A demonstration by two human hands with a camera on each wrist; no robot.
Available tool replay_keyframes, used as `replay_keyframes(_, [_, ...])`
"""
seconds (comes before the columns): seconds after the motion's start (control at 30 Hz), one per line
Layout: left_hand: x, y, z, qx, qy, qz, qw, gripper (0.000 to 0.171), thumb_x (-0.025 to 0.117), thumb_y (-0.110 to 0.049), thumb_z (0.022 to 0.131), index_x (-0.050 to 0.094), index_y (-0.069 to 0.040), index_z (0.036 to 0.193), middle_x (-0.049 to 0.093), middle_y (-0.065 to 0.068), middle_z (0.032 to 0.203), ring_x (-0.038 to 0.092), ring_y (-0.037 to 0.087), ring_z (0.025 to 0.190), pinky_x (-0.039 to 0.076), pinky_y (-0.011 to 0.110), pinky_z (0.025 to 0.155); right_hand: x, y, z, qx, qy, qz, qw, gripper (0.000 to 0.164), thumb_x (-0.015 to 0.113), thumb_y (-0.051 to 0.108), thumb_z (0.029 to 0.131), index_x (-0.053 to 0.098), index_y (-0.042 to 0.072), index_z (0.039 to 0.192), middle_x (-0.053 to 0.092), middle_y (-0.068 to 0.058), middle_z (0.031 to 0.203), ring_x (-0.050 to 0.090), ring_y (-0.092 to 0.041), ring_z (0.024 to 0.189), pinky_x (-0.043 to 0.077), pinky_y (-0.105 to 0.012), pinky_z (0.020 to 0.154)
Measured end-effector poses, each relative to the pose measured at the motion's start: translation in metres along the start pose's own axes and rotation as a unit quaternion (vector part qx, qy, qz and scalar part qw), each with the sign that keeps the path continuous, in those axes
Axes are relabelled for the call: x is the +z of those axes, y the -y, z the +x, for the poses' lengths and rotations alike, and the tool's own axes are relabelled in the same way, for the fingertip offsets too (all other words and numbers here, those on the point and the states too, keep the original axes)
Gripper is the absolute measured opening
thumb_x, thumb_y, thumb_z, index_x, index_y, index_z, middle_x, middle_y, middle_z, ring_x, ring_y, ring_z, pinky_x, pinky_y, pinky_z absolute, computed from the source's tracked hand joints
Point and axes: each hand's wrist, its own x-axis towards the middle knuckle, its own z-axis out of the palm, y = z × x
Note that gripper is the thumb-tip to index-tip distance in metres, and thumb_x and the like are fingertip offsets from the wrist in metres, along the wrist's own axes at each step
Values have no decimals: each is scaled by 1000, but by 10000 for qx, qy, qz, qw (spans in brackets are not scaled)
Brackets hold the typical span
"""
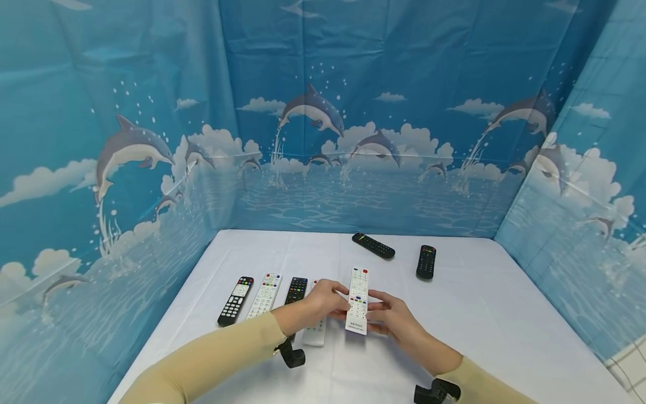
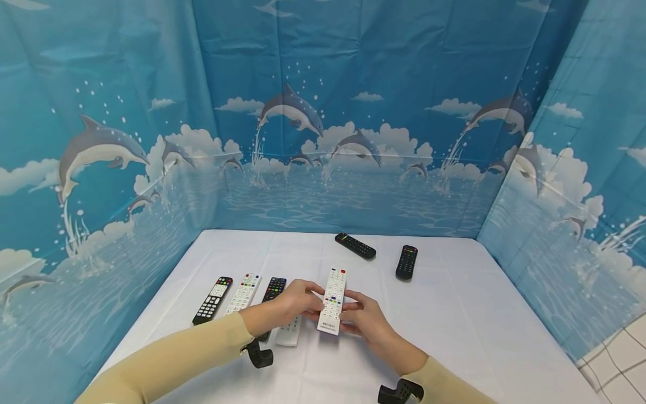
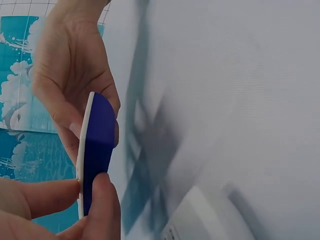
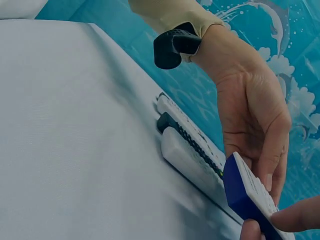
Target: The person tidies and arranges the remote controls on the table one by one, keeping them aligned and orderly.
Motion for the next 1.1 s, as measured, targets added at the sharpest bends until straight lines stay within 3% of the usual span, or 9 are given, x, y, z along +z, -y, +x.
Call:
replay_keyframes(0.2, [-2, 12, -9, 97, -27, 109, 9999, 36, 71, 10, 84, 64, 9, 119, 69, 14, 87, 71, 22, 74, 61, 35, 69, 6, -9, -2, 114, 224, -121, 9996, 70, 69, -4, 81, 45, 1, 147, 63, -18, 113, 67, -23, 88, 60, -39, 75])
replay_keyframes(0.43, [-6, 13, -18, 98, 29, 449, 9989, 35, 72, 9, 83, 64, 10, 117, 68, 13, 86, 69, 20, 71, 60, 31, 64, 10, -11, -6, 101, 585, 36, 9982, 71, 67, -6, 82, 40, -5, 148, 63, -18, 110, 66, -23, 88, 59, -38, 76])
replay_keyframes(0.8, [-9, 18, -22, 44, -90, 466, 9989, 33, 74, 12, 80, 66, 11, 112, 67, 14, 82, 71, 22, 70, 61, 31, 65, 14, -12, -8, 179, 717, -7, 9973, 71, 67, -5, 84, 38, -4, 149, 62, -19, 113, 66, -22, 88, 60, -38, 76])
replay_keyframes(1.1, [-11, 18, -22, 95, -234, 829, 9962, 32, 76, 10, 80, 67, 11, 110, 68, 12, 84, 71, 21, 71, 61, 32, 65, 15, -12, -3, 188, 714, -500, 9960, 71, 69, -3, 83, 41, -4, 148, 61, -18, 111, 67, -22, 85, 61, -38, 73])
